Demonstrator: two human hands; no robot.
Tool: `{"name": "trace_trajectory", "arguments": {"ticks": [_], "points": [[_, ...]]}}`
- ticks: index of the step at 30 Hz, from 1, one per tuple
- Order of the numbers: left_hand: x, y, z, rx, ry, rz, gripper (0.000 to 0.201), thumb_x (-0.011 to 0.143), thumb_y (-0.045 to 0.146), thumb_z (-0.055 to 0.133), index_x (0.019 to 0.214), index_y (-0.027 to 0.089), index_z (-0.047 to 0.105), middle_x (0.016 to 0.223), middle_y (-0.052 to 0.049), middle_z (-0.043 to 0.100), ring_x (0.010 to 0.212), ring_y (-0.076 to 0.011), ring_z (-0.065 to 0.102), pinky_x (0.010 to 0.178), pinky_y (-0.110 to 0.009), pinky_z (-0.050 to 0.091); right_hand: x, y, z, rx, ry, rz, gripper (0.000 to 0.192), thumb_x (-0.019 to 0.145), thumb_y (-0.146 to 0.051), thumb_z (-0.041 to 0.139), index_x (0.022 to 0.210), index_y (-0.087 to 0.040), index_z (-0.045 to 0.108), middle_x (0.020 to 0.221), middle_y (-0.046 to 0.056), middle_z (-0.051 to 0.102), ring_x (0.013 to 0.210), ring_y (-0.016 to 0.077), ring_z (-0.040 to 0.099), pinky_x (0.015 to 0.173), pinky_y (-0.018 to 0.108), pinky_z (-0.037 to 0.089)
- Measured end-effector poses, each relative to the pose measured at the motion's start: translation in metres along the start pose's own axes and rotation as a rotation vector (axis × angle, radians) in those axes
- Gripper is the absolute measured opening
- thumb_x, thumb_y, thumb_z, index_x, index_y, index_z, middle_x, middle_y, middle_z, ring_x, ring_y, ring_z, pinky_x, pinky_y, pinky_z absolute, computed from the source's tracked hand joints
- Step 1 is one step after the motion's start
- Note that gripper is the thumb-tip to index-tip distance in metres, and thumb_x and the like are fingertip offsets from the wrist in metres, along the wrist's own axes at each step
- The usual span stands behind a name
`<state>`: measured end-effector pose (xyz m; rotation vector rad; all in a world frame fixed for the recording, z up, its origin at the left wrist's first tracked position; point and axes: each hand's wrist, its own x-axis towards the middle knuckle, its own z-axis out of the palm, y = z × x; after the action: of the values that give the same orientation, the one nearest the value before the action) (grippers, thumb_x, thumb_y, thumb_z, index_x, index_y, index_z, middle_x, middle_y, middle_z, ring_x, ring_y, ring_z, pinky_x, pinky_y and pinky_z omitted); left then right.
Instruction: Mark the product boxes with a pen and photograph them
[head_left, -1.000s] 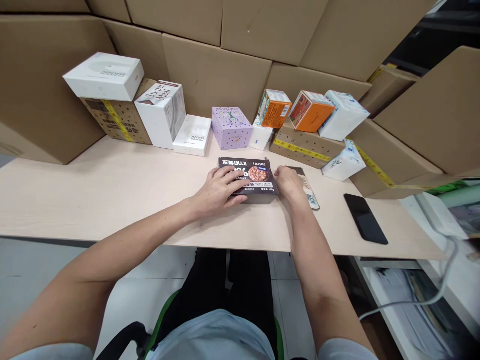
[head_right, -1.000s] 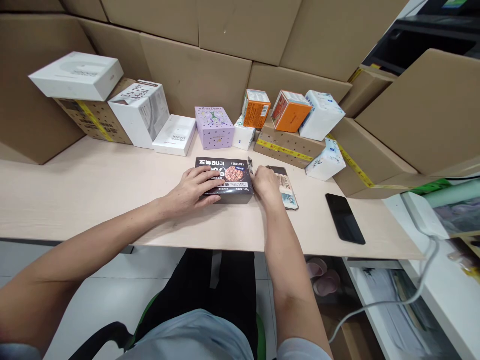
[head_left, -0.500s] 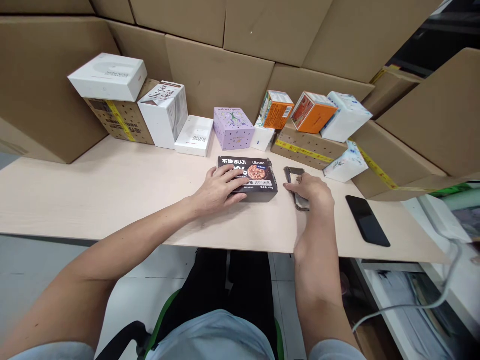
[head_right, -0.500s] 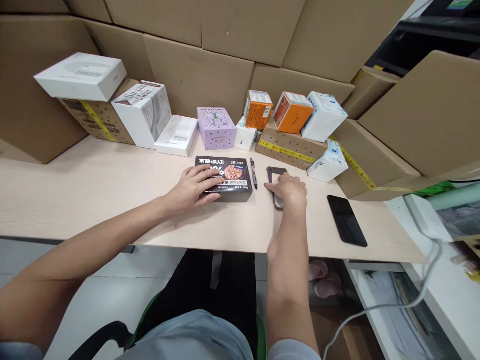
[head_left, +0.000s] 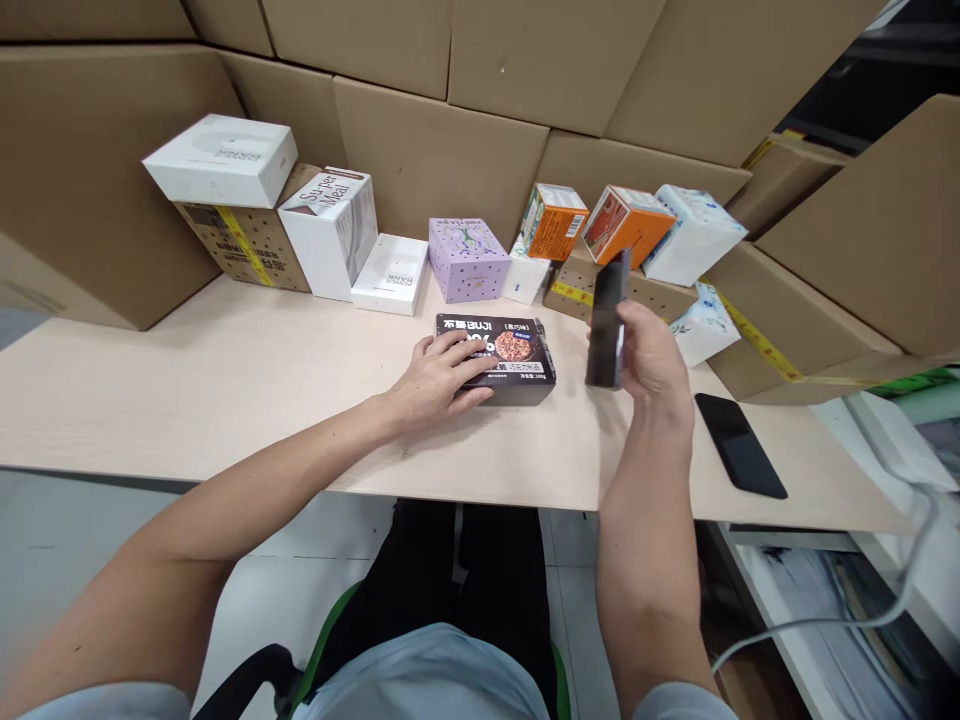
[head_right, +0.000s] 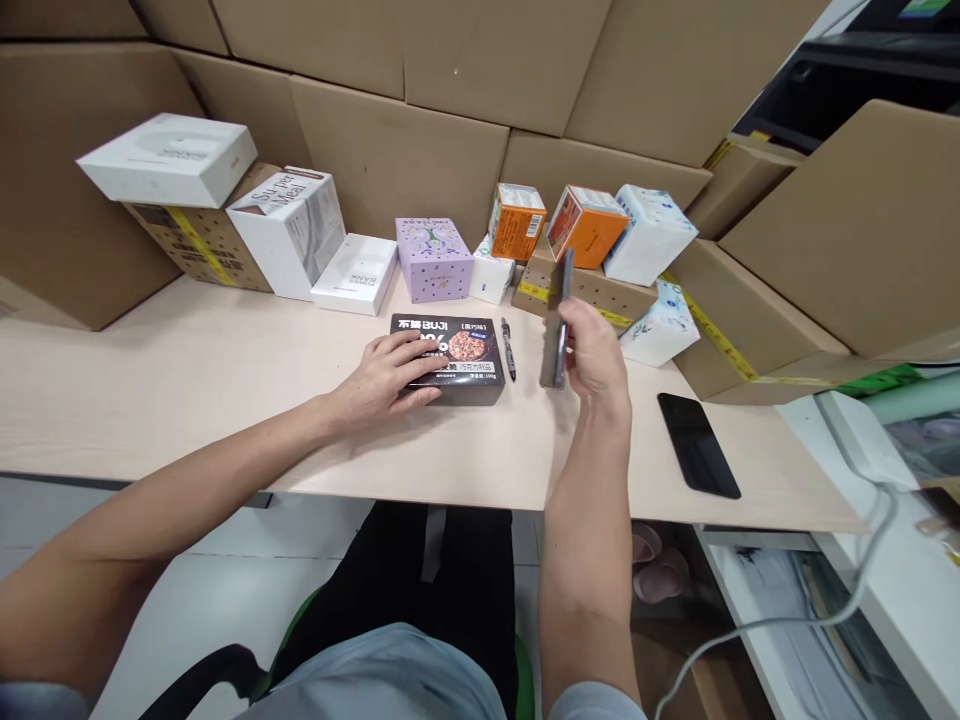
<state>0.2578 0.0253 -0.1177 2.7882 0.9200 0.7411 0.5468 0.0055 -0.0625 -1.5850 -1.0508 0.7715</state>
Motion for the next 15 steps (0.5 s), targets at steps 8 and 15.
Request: {"name": "trace_trajectory", "arguments": {"ticks": [8, 15], "points": [[0.004, -0.003, 0.009, -0.013, 0.056, 0.01, 0.043, 0.097, 0.048, 0.052, 0.131, 0.024, 0.063, 0.143, -0.01, 0.058, 0.138, -0.0337, 0.041, 0.112, -0.052, 0.035, -0.045, -0.033, 0.053, 0.722, -0.578, 0.08, 0.063, 0.087, -0.063, 0.031, 0.119, -0.017, 0.061, 0.114, 0.013, 0.071, 0.102, 0.0287, 0.066, 0.083, 0.046, 0.057], [0.005, -0.003, 0.009, 0.0, 0.039, 0.016, 0.029, 0.097, 0.041, 0.05, 0.096, 0.02, 0.069, 0.116, -0.011, 0.066, 0.129, -0.0313, 0.045, 0.106, -0.05, 0.039, -0.057, -0.019, 0.083, 0.876, -0.794, 0.334, 0.054, 0.088, -0.058, 0.035, 0.115, -0.02, 0.062, 0.103, 0.01, 0.075, 0.099, 0.0292, 0.07, 0.079, 0.049, 0.06]]}}
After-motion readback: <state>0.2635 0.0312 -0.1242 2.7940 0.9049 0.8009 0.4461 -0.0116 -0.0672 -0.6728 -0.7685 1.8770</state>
